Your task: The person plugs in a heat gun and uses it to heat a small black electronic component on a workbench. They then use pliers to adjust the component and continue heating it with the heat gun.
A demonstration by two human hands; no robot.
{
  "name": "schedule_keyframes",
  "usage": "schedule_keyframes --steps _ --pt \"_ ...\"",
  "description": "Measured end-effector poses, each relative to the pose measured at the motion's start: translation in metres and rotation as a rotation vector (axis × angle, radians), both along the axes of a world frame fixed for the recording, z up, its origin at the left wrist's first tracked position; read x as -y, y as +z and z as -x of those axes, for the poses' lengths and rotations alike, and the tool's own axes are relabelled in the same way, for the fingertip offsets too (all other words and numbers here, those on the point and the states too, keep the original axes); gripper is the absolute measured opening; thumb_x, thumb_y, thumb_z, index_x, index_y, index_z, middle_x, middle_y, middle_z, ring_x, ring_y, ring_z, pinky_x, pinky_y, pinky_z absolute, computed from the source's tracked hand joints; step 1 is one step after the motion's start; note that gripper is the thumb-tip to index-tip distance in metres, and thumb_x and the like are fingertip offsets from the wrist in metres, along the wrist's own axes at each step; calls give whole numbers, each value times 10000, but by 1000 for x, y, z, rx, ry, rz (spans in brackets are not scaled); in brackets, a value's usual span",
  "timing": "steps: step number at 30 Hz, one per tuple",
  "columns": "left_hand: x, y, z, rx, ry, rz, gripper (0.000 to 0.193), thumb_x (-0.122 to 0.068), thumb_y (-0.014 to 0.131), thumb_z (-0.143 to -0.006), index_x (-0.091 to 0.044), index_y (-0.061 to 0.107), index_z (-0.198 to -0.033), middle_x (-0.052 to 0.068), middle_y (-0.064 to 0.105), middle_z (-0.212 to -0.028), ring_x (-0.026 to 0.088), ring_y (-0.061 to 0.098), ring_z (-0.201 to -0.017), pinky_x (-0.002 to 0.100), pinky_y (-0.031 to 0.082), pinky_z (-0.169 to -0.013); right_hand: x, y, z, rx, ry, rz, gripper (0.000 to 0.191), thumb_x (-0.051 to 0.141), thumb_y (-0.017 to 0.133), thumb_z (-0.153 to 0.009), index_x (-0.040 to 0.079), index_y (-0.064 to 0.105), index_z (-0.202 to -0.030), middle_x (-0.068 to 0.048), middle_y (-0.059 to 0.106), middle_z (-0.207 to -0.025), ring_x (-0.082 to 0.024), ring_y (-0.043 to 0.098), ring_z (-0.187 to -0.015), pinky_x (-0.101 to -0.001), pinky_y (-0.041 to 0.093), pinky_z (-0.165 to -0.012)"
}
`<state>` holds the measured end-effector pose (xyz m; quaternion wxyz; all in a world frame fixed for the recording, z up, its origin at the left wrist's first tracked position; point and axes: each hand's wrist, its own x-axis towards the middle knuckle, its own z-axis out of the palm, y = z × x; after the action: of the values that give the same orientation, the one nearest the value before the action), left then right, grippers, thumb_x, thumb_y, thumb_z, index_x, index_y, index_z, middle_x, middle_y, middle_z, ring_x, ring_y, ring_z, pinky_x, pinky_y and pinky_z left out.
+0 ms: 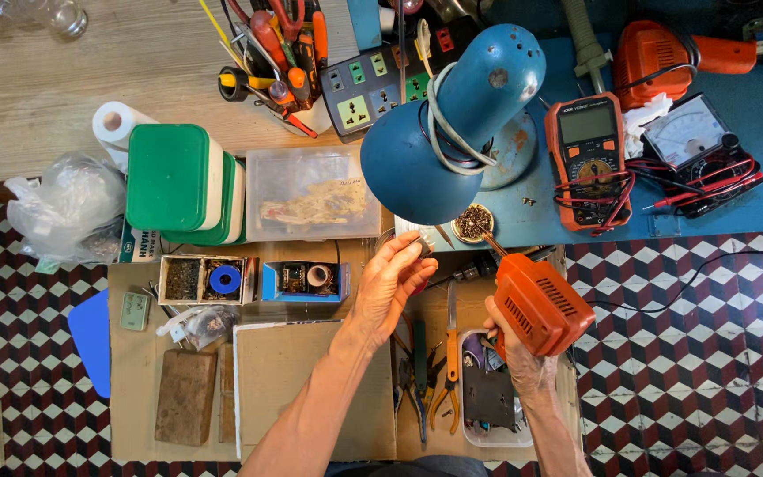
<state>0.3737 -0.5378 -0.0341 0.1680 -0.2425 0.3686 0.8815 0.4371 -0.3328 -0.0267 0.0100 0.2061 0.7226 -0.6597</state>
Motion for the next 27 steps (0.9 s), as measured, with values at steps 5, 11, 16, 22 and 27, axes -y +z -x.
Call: schedule_keyframes --steps 5,11,16,22,27 --pt "-9 -7 8 0 -24 122 427 -239 703 -916 -42 582 -1274 52 699 -1070 127 695 -901 267 595 -824 -3 -18 0 -7 11 -42 123 177 761 -880 111 664 -914 37 645 -683 -73 568 -563 -247 464 -529" --pt "-15 -17 11 -30 -40 142 390 -250 698 -952 -23 599 -1253 45 684 -1049 106 698 -896 251 589 -833 -8 -35 3 -75 23 -137 119 167 767 -872 117 698 -956 41 670 -691 -75 609 -579 -239 519 -583" --pt "-14 -17 14 -57 -55 139 350 -250 678 -970 -35 605 -1237 66 696 -1016 112 702 -899 248 592 -861 -10 -41 0 -74 -26 -82 180 164 778 -845 132 685 -995 56 679 -670 -72 637 -553 -235 543 -561" --pt "-17 -12 16 -48 -48 123 340 -246 676 -967 -34 609 -1224 67 688 -1067 116 702 -932 264 593 -893 -8 -41 -7 -24 -78 -100 205 160 780 -842 124 670 -1011 39 675 -659 -77 640 -554 -232 547 -585" --pt "-19 -11 17 -50 -45 135 323 -218 683 -962 -26 606 -1210 84 686 -1117 128 703 -953 270 593 -906 -9 -39 -6 -54 -13 -22 136 127 758 -913 55 698 -1011 2 678 -722 -97 643 -638 -258 541 -642"
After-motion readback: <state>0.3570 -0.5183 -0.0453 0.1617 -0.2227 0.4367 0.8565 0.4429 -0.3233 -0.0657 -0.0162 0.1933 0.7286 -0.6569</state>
